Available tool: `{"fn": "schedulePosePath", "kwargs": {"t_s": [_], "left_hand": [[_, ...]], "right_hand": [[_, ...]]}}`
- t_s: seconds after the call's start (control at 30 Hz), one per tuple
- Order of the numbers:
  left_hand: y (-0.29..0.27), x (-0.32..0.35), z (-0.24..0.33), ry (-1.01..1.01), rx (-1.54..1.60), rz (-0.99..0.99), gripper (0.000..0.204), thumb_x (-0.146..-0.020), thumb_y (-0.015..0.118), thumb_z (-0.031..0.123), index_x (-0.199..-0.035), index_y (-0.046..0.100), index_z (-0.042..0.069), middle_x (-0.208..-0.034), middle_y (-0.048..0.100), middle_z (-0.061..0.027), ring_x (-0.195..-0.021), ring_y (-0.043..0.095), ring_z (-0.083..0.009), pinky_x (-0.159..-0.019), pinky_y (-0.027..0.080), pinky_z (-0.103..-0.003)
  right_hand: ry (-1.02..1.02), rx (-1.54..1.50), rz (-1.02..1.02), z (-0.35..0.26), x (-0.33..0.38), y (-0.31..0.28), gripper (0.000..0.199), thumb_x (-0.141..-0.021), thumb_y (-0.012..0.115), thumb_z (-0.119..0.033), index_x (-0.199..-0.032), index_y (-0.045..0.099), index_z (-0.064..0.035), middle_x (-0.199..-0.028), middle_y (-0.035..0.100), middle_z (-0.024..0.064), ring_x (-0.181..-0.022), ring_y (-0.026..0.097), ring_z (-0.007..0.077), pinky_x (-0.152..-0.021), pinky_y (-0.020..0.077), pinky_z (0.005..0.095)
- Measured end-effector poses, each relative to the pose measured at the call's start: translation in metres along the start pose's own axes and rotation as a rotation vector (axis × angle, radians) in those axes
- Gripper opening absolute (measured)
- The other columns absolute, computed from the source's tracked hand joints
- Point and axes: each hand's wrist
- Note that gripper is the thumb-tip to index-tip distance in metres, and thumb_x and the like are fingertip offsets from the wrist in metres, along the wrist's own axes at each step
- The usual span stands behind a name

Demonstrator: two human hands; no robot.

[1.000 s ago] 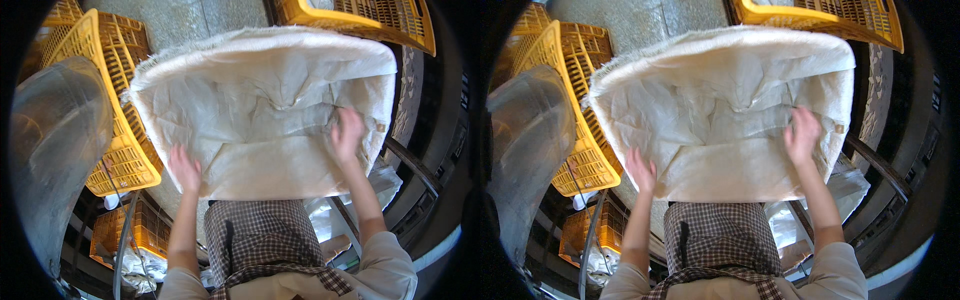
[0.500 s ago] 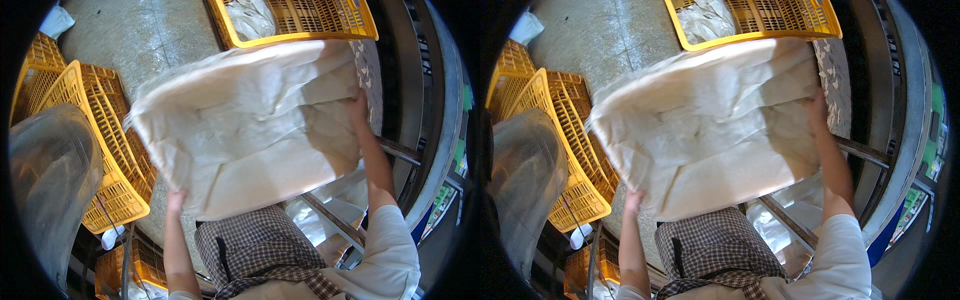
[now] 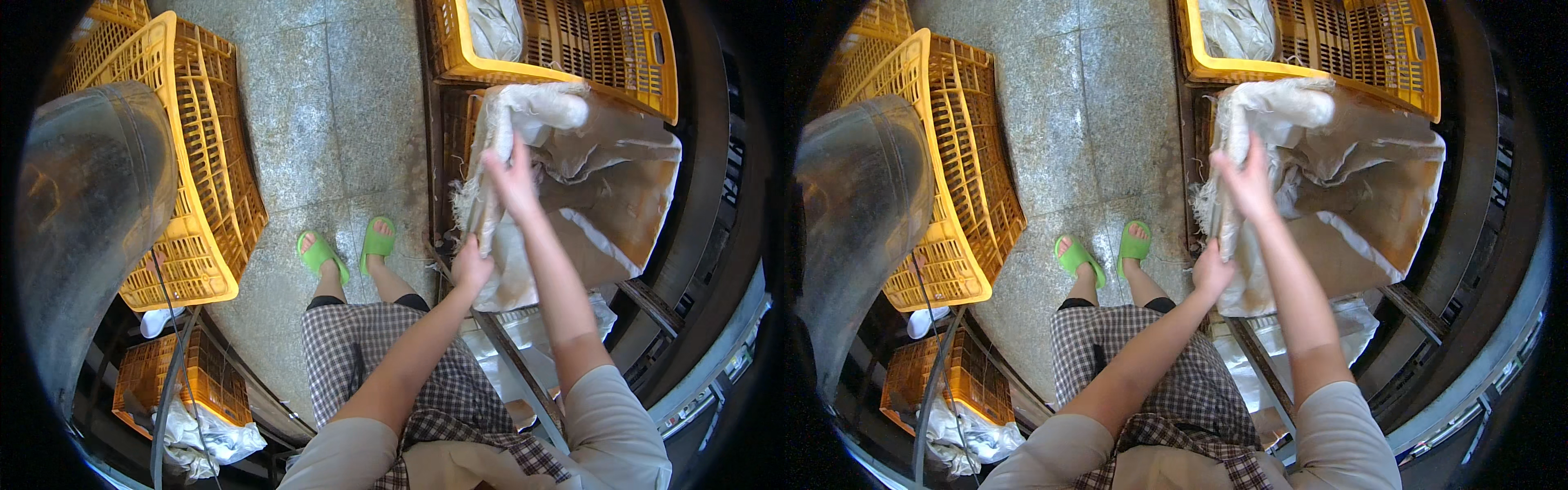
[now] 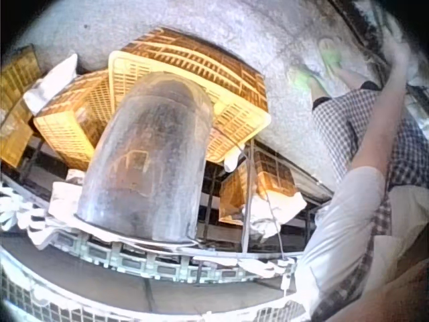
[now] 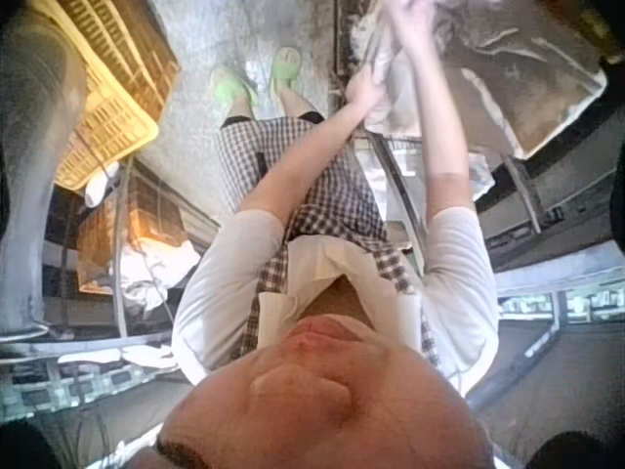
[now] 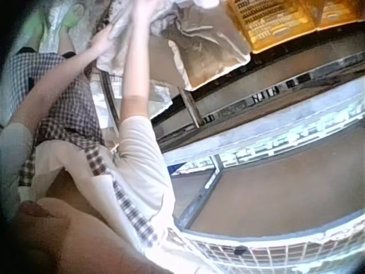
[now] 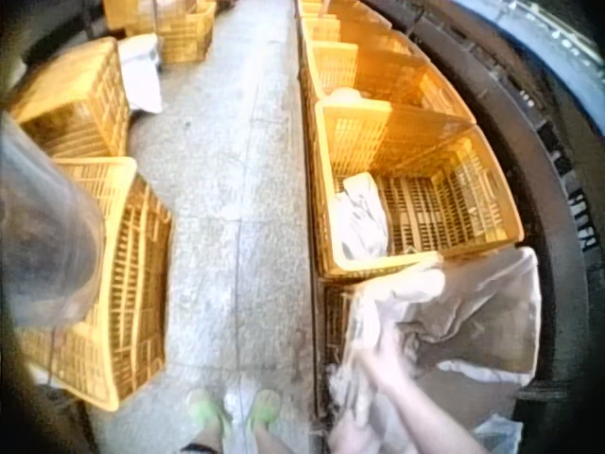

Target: The person repeatedly picks up white cloth items from yellow plastic baskets, unfolds them, and folds them by hand. The folded items are placed back into the baskets. The process is repeated for multiple items in a continuous loop.

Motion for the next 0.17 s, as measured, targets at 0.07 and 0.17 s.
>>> {"fn": "schedulePosePath", "kwargs": {"t_s": [0.07, 0.17], "left_hand": [[-0.005, -0.006, -0.015, 0.016, -0.033, -0.035, 0.047, -0.071, 0.063, 0.022, -0.112, 0.046, 0.007, -0.1, 0.061, -0.0213, -0.092, 0.059, -0.0383, -0.079, 0.047, -0.045], [-0.023, -0.003, -0.053, 0.091, -0.034, -0.22, 0.059, -0.072, 0.065, 0.025, -0.123, 0.041, 0.008, -0.114, 0.055, -0.0248, -0.103, 0.056, -0.0352, -0.089, 0.044, -0.043]], "right_hand": [[0.117, 0.091, -0.173, 0.003, 0.005, 0.035, 0.066, -0.077, 0.065, -0.026, -0.13, 0.034, -0.0011, -0.116, 0.053, 0.0233, -0.109, 0.053, 0.0343, -0.094, 0.042, 0.042], [0.092, 0.184, -0.05, 0.033, 0.019, 0.061, 0.062, -0.076, 0.06, -0.015, -0.131, 0.033, -0.0061, -0.116, 0.051, 0.0283, -0.109, 0.051, 0.0406, -0.093, 0.0407, 0.0433]]}}
Point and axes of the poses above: each hand's wrist, its own x-axis away from the middle knuckle, its own y-axis out of the palm, z = x × y
